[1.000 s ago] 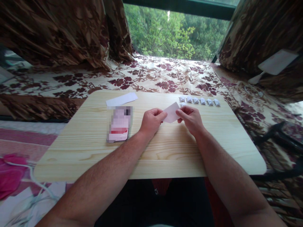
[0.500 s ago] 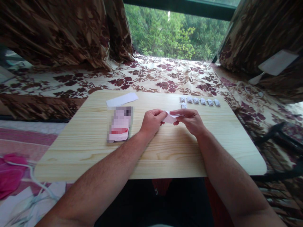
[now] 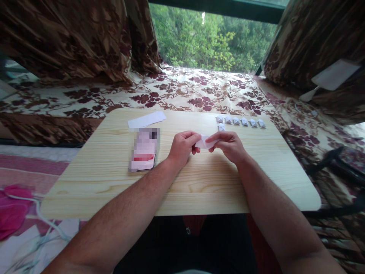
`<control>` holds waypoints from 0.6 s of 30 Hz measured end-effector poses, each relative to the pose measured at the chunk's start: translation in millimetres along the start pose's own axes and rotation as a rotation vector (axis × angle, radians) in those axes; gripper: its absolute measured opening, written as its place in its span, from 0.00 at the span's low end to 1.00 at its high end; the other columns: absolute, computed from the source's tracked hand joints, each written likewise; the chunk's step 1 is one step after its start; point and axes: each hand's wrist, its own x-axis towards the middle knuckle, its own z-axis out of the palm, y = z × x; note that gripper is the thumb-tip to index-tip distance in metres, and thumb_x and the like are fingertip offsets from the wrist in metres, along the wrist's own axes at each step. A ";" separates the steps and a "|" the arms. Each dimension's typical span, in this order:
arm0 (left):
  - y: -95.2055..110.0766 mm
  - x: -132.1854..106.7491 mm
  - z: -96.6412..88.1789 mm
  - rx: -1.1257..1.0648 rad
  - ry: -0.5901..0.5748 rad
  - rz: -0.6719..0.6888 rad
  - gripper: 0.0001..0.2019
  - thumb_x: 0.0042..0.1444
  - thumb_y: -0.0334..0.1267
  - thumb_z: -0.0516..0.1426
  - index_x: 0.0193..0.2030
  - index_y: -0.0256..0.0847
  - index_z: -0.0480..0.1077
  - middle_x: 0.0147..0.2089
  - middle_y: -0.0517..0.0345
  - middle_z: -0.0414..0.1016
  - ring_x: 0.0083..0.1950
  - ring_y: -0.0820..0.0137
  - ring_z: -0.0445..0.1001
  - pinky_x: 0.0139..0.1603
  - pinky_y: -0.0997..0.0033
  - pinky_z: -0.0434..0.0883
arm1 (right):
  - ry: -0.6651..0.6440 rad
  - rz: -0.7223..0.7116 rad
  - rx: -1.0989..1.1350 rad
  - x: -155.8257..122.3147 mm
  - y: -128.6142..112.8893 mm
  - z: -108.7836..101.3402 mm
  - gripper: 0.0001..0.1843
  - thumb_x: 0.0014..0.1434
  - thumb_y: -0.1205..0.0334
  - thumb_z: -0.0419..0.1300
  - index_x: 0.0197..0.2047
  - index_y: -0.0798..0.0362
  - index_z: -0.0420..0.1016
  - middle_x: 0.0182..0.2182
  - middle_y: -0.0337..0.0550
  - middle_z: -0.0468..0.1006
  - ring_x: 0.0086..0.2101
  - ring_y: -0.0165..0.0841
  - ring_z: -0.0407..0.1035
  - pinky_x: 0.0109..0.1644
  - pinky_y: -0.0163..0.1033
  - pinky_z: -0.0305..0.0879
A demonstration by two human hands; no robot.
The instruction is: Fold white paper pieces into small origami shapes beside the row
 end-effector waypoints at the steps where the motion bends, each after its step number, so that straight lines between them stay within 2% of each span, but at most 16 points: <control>1: 0.0 0.1 0.0 0.012 0.000 0.005 0.12 0.48 0.44 0.64 0.28 0.36 0.74 0.19 0.58 0.70 0.17 0.76 0.65 0.17 0.76 0.58 | -0.002 0.006 0.009 -0.1 -0.6 0.5 0.11 0.47 0.69 0.61 0.34 0.54 0.84 0.26 0.40 0.82 0.25 0.31 0.74 0.33 0.39 0.71; 10: -3.5 2.1 -2.3 0.053 -0.018 0.038 0.13 0.50 0.45 0.64 0.29 0.35 0.74 0.19 0.58 0.71 0.17 0.77 0.64 0.17 0.76 0.57 | -0.040 0.025 0.086 -2.1 -4.1 1.2 0.07 0.47 0.69 0.61 0.31 0.54 0.80 0.24 0.39 0.79 0.25 0.33 0.75 0.33 0.39 0.71; 18: -2.6 2.7 -1.5 0.017 -0.016 0.014 0.12 0.47 0.44 0.65 0.29 0.36 0.73 0.20 0.60 0.70 0.19 0.77 0.64 0.18 0.76 0.58 | -0.095 0.042 0.050 -2.0 -3.7 -0.6 0.09 0.46 0.70 0.61 0.33 0.55 0.80 0.23 0.40 0.80 0.26 0.33 0.74 0.35 0.39 0.70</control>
